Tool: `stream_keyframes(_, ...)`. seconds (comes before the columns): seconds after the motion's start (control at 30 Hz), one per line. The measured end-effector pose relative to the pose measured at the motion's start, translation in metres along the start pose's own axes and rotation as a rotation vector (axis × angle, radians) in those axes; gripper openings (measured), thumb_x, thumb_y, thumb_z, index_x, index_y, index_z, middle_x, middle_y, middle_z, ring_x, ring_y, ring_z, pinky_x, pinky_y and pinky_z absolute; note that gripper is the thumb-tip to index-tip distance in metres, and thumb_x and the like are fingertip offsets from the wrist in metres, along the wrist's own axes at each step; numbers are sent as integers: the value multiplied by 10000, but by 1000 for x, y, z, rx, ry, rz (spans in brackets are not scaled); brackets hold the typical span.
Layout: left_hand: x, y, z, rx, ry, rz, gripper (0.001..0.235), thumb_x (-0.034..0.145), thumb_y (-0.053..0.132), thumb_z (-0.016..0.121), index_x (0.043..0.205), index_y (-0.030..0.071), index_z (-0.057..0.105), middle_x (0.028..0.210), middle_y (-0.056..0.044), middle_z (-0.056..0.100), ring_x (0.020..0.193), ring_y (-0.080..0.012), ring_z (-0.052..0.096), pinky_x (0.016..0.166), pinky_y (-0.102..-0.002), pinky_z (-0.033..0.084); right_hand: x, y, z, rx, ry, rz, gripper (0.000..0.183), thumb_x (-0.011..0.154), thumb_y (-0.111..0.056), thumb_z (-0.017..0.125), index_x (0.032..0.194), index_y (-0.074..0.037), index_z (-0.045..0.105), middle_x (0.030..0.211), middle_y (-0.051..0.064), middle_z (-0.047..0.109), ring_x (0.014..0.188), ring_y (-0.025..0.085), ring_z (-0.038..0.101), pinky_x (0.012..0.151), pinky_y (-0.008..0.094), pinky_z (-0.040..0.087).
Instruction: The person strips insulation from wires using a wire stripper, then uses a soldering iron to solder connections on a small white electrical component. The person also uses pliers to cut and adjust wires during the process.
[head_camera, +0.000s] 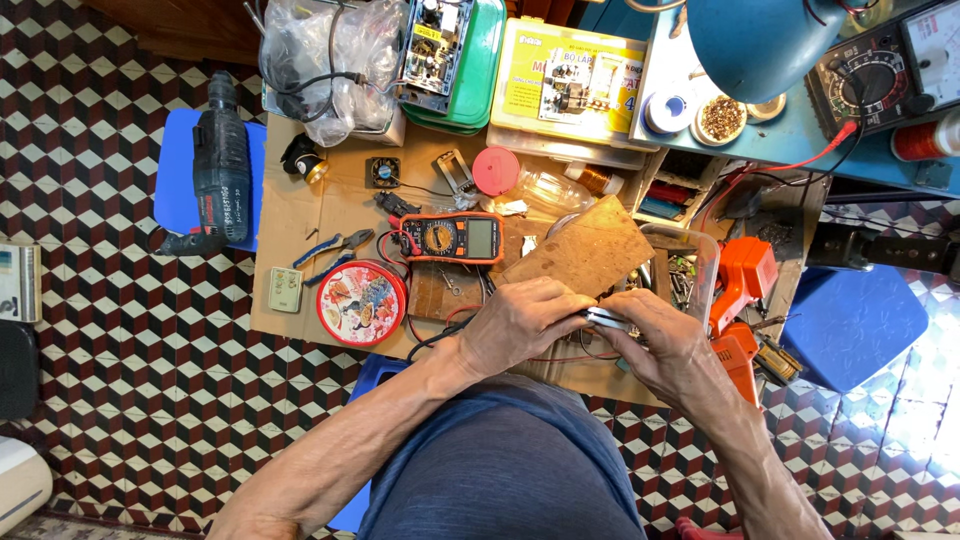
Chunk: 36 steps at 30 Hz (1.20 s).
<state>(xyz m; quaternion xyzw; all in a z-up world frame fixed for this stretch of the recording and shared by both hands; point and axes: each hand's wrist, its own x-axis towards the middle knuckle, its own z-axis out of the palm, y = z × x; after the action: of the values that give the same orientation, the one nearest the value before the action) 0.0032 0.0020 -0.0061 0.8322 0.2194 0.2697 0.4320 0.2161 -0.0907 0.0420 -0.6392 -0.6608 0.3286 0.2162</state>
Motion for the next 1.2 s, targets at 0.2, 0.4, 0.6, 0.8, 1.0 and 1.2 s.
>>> stream_keyframes(0.2, 6, -5, 0, -19, -110, -48, 302, 955, 232, 714, 1209, 72, 686, 971, -94, 687, 926, -269, 693, 802, -380, 563, -12, 26, 26, 423, 4, 331, 298, 899, -153, 734, 1175, -45, 708, 1035, 55, 734, 933, 139, 695, 824, 269, 585)
stream_keyframes(0.4, -1, -3, -17, -239, -144, -216, 252, 958, 211, 697, 1174, 86, 726, 984, -87, 735, 884, -239, 726, 774, -361, 570, -30, 47, 55, 886, 24, 562, 327, 913, -105, 726, 1226, -13, 697, 1047, 111, 727, 934, 152, 687, 821, 280, 564)
stream_keyframes(0.6, 3, 6, -24, -276, -208, -270, 221, 943, 205, 698, 1114, 79, 758, 927, -93, 745, 832, -236, 730, 735, -354, 558, -31, 51, 62, 1204, -15, 489, 299, 943, -91, 676, 1220, 20, 651, 1116, 126, 694, 1053, 199, 686, 959, 355, 570)
stream_keyframes(0.8, -2, -4, -17, -274, -176, -279, 205, 959, 216, 685, 1098, 88, 764, 944, -92, 755, 865, -225, 739, 763, -336, 566, -21, 48, 64, 1315, -44, 529, 336, 953, -125, 664, 1252, 22, 618, 1116, 124, 692, 1031, 200, 682, 963, 355, 552)
stream_keyframes(1.0, -4, -53, 9, -446, -50, -570, 266, 949, 260, 674, 1123, 81, 766, 921, -62, 785, 811, -136, 721, 732, -303, 567, 23, 46, 74, 849, 79, 701, 386, 960, -187, 681, 1305, -20, 639, 961, 112, 712, 814, 138, 657, 682, 266, 492)
stream_keyframes(1.2, -11, -89, 29, -402, 64, -603, 276, 968, 245, 668, 1143, 55, 762, 858, -25, 744, 754, -89, 663, 679, -269, 532, 42, 50, 79, 803, 227, 541, 356, 948, -200, 692, 1238, 5, 662, 1011, 76, 746, 788, 112, 699, 682, 240, 566)
